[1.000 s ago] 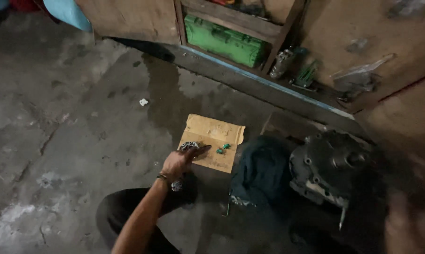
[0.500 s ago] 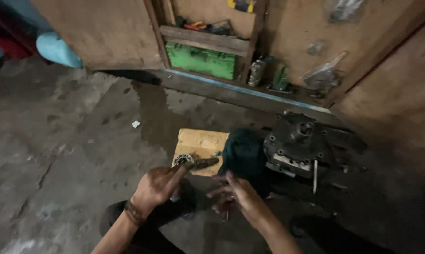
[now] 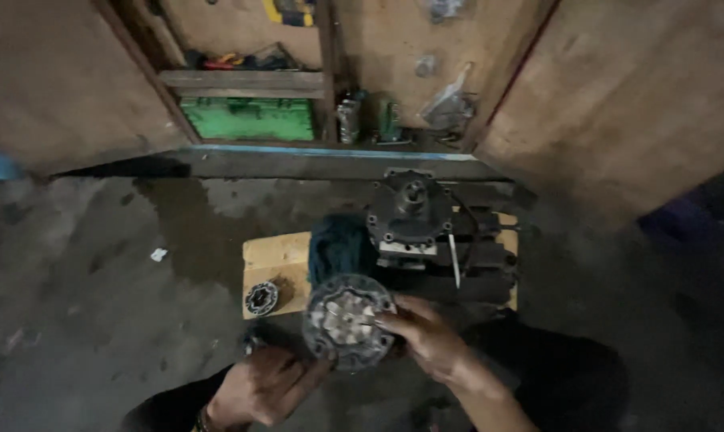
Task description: The person arranges small metal parts on a cardboard sheet, then places a dark cloth under a disassembled engine block. They insert small metal pins into the engine block and tighten them with a wrench.
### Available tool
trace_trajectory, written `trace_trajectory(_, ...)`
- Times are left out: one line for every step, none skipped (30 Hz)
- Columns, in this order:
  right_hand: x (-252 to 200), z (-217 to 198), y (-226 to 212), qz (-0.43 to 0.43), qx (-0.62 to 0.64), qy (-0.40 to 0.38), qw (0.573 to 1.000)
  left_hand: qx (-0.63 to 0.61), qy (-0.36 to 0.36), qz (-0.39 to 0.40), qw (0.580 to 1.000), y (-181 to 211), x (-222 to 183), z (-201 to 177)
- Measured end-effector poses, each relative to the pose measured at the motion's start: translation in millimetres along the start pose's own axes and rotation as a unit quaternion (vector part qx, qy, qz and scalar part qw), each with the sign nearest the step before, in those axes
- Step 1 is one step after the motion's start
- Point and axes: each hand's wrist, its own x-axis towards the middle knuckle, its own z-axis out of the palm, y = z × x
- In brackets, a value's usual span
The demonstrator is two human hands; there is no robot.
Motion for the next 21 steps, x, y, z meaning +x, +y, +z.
trace_trajectory(-3,-20,10,-0.034,-0.001,0.013,0.999,-0.016,0.017,-0.007,1.000,4,7,3)
trace_trajectory(-7,-40,20,-0.067,-0.003,0.026,0.997,-0.032,0.034,-0.014,0.999,8,15,5)
trace_trajectory(-18,-47,11,-0.068,-0.001,0.031,0.997,-0.036,0.035,-0.011,0.999,7,8,18)
trace_trajectory(-30,-53,2,0.030,-0.020,0.146,0.989,-0.069,0.031,-0.020,0.997,6,0,31)
trace_trajectory(-42,-59,-5,0.134,-0.039,0.255,0.957,-0.102,0.027,-0.033,0.994,8,-9,44)
trace_trajectory(-45,-71,2,0.136,-0.038,0.259,0.956,-0.106,0.027,-0.033,0.993,13,1,45)
trace_trajectory(-47,-82,8,0.077,-0.009,0.251,0.965,-0.183,0.085,-0.109,0.973,18,10,46)
trace_trajectory(-48,-93,15,0.016,0.020,0.242,0.970,-0.257,0.141,-0.184,0.938,23,19,46)
trace_trajectory(-46,-99,22,0.017,0.020,0.241,0.970,-0.256,0.140,-0.184,0.938,27,23,48)
trace_trajectory(-45,-105,29,-0.057,0.023,0.185,0.981,-0.296,0.163,-0.242,0.910,31,27,50)
trace_trajectory(-44,-110,37,-0.128,0.026,0.126,0.984,-0.334,0.184,-0.298,0.875,35,31,51)
trace_trajectory(-42,-113,42,-0.126,0.027,0.124,0.984,-0.333,0.182,-0.300,0.875,37,26,60)
trace_trajectory(-39,-115,48,-0.119,0.045,0.163,0.978,-0.296,0.189,-0.339,0.873,39,21,69)
trace_trajectory(-37,-116,54,-0.112,0.063,0.201,0.971,-0.259,0.195,-0.377,0.868,41,15,77)
trace_trajectory(-34,-117,58,-0.109,0.063,0.198,0.972,-0.257,0.194,-0.380,0.867,44,16,83)
trace_trajectory(-30,-118,62,-0.124,0.061,0.177,0.975,-0.312,0.196,-0.433,0.823,46,16,87)
trace_trajectory(-26,-118,64,-0.139,0.057,0.154,0.977,-0.365,0.199,-0.482,0.771,48,18,92)
trace_trajectory(-28,-107,53,-0.137,0.056,0.150,0.978,-0.362,0.201,-0.485,0.770,48,23,92)
trace_trajectory(-29,-95,41,-0.145,0.052,0.111,0.982,-0.435,0.191,-0.522,0.709,48,28,93)
trace_trajectory(-30,-84,30,-0.153,0.049,0.073,0.984,-0.502,0.180,-0.553,0.640,47,33,94)
trace_trajectory(-27,-83,32,-0.151,0.048,0.069,0.985,-0.500,0.183,-0.555,0.639,47,35,98)
